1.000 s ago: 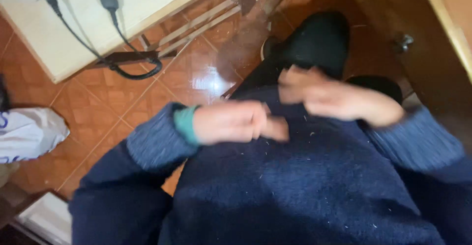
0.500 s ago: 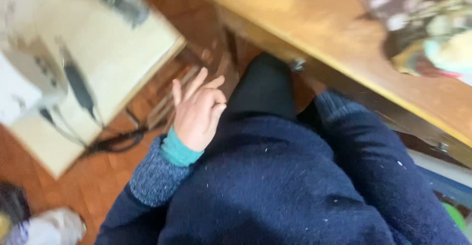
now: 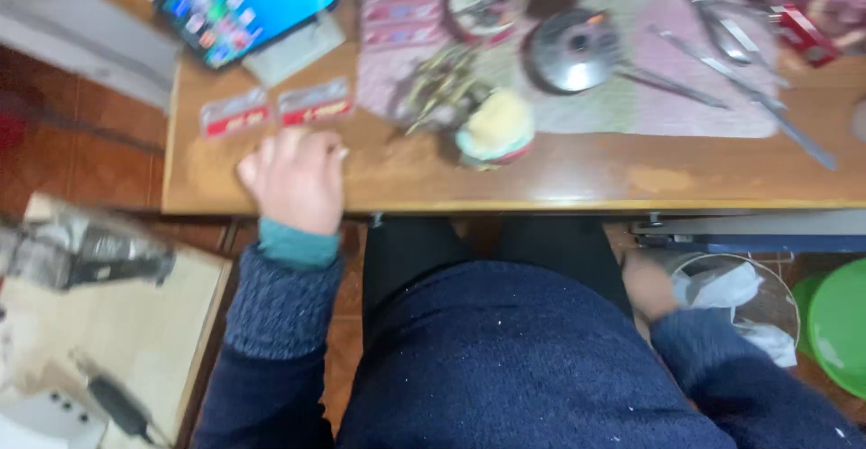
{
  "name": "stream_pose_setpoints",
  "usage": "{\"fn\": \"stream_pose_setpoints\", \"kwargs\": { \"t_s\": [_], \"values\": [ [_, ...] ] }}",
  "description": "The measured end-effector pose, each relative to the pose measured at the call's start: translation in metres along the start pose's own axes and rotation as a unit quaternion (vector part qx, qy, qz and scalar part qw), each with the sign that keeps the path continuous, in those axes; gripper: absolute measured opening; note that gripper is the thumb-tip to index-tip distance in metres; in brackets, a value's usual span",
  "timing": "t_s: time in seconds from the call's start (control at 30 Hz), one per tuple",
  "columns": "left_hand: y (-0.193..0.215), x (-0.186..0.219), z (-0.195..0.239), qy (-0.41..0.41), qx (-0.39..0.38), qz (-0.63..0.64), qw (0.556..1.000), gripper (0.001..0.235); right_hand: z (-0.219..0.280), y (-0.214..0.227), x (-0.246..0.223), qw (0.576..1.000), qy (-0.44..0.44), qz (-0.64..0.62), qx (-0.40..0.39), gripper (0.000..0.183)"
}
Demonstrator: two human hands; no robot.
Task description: The recorder is shaping and adjusting a set of dentures on a dental model using a rotary tool and hand carving instruments.
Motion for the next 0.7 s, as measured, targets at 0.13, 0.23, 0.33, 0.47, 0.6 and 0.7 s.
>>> {"fn": "stream_pose_setpoints", "kwargs": {
  "t_s": [0.13,0.23,0.33,0.47,0.6,0.7],
  "values": [
    [-0.004,-0.003,-0.003,-0.038,0.005,-0.047,0.998,0.018,0.113,-0.028,0.001,0.998,0.064,-0.001,0.013,0.017],
    [0.003,0.001,-0.006,-0.063,0.022,-0.060,0.996,0.022,0.115,0.023,-0.008,0.986,0.095,-0.116,0.067,0.013],
    [0.022,0.012,-0.015,-0.063,0.032,-0.052,0.996,0.021,0.076,0.198,-0.057,0.957,0.130,-0.231,0.116,0.012],
    [0.048,0.043,-0.043,-0.096,0.064,0.008,0.993,0.018,0.035,0.458,-0.122,0.893,0.175,-0.376,0.175,0.016],
    [0.061,0.085,-0.081,-0.277,-0.027,0.120,0.953,0.049,0.026,0.554,-0.132,0.852,0.215,-0.378,0.290,0.017],
    [0.056,0.114,-0.097,-0.381,-0.061,0.116,0.915,0.079,-0.006,0.568,-0.135,0.843,0.216,-0.295,0.396,0.018]
  ]
}}
Point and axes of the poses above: each hand's wrist, its own z-axis away from the middle knuckle, its own y-axis out of the back of the hand, x = y × z, the point moved 3 cm from there along -z, towards the middle knuckle, and after that the axes turned 7 degrees about -z, right-handed, at the moved point
